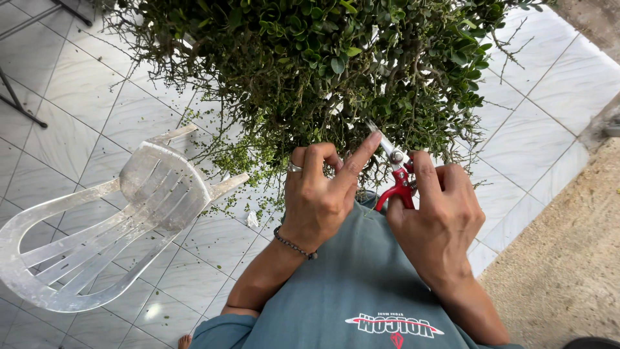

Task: The person uses red pruning shears to trim the leaves and small branches of a dense green plant. They hold the plant with one hand while cutting with the other, working methodically through the foliage.

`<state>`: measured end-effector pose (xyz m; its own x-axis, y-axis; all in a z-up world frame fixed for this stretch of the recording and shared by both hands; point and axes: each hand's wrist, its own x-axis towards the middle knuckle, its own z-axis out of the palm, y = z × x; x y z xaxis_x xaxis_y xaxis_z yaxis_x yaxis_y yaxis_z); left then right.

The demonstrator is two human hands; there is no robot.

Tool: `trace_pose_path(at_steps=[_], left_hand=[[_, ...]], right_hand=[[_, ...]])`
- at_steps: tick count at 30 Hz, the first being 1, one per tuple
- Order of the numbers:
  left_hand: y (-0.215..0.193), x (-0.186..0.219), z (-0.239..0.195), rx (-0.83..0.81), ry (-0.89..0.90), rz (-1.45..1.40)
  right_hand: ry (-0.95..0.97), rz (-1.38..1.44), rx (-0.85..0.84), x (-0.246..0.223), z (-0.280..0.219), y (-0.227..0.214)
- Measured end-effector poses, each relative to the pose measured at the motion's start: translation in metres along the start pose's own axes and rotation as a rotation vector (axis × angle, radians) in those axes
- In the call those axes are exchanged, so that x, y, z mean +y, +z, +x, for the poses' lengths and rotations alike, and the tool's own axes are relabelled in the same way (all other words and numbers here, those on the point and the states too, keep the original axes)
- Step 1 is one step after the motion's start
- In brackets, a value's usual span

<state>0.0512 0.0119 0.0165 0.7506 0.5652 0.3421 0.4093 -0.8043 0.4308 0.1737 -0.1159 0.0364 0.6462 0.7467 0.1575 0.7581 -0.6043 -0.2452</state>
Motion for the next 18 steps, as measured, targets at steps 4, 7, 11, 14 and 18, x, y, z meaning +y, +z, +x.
trace_pose_path(at_steps=[4,7,11,14,18], left_hand=[[-0.002,0.000,0.000,0.030,0.035,0.026],[-0.004,-0.002,-0.001,0.044,0.032,-0.013],[-0.009,-0.006,0.000,0.044,0.044,-0.035],[-0.006,-0.011,0.002,0.028,0.029,-0.030],[-0.004,-0.013,0.000,0.021,-0.016,0.003]], right_hand=[[-0.004,0.308,-0.182,0.001,0.003,-0.005],[0.316,0.651,-0.694,-0.009,0.014,-0.024],[0.346,0.735,-0.795,-0.014,0.009,-0.013],[0.294,0.805,-0.733,-0.021,0.010,-0.003],[0.262,0.808,-0.693,-0.026,0.014,-0.001]])
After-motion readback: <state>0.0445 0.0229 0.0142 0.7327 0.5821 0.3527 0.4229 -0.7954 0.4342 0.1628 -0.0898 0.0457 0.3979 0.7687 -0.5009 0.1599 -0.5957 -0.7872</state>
